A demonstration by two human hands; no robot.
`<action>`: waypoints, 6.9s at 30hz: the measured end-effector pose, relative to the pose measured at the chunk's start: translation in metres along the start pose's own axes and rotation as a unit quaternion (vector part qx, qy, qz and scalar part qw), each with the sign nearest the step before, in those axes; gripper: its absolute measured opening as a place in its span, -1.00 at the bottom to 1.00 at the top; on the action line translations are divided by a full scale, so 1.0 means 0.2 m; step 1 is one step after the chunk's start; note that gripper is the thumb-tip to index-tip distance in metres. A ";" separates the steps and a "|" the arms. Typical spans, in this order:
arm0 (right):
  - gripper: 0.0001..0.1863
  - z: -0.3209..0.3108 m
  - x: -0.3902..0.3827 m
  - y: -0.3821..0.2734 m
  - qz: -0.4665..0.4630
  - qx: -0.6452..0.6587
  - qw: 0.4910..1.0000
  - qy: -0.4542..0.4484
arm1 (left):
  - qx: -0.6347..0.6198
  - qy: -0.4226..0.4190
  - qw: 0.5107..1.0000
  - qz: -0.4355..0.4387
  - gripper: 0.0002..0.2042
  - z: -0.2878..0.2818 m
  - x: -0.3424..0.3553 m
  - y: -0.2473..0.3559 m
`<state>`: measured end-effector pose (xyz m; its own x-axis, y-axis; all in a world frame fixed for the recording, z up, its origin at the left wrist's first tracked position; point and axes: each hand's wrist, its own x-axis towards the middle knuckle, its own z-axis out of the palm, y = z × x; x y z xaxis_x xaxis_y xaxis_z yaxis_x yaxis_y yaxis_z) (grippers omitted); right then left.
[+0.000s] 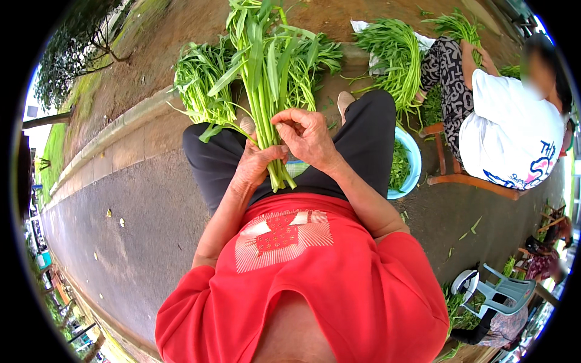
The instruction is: The person is preparing bunches of water spinach by hand, picking off leaves and breaking the stems into smaller pieces before placing them into a blue bucket.
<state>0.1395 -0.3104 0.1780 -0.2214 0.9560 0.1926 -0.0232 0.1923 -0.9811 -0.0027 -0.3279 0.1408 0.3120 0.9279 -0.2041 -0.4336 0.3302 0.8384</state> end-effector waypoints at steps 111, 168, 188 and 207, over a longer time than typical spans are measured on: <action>-0.84 -0.05 0.08 0.19 0.132 0.187 0.970 0.081 | -0.334 -0.074 0.938 -0.058 -0.58 -0.07 0.00 -0.09; -0.62 -0.70 0.56 0.28 -0.046 -0.371 0.858 0.352 | -0.018 -0.030 0.999 -0.027 -0.71 -0.17 -0.11 0.11; -0.56 -0.57 0.44 0.28 0.047 -0.066 0.967 0.240 | -0.157 -0.066 0.985 -0.019 -0.67 -0.21 -0.16 0.12; -0.85 -0.57 0.19 -0.02 -0.103 -0.282 0.941 0.156 | -0.066 -0.068 0.995 -0.032 -0.66 -0.13 -0.12 0.10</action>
<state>0.2429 -0.2488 0.1924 0.0295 0.8869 0.4610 0.5055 0.3846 -0.7724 -0.0408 -0.3395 0.1492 0.4500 0.8754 -0.1764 -0.5146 0.4156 0.7499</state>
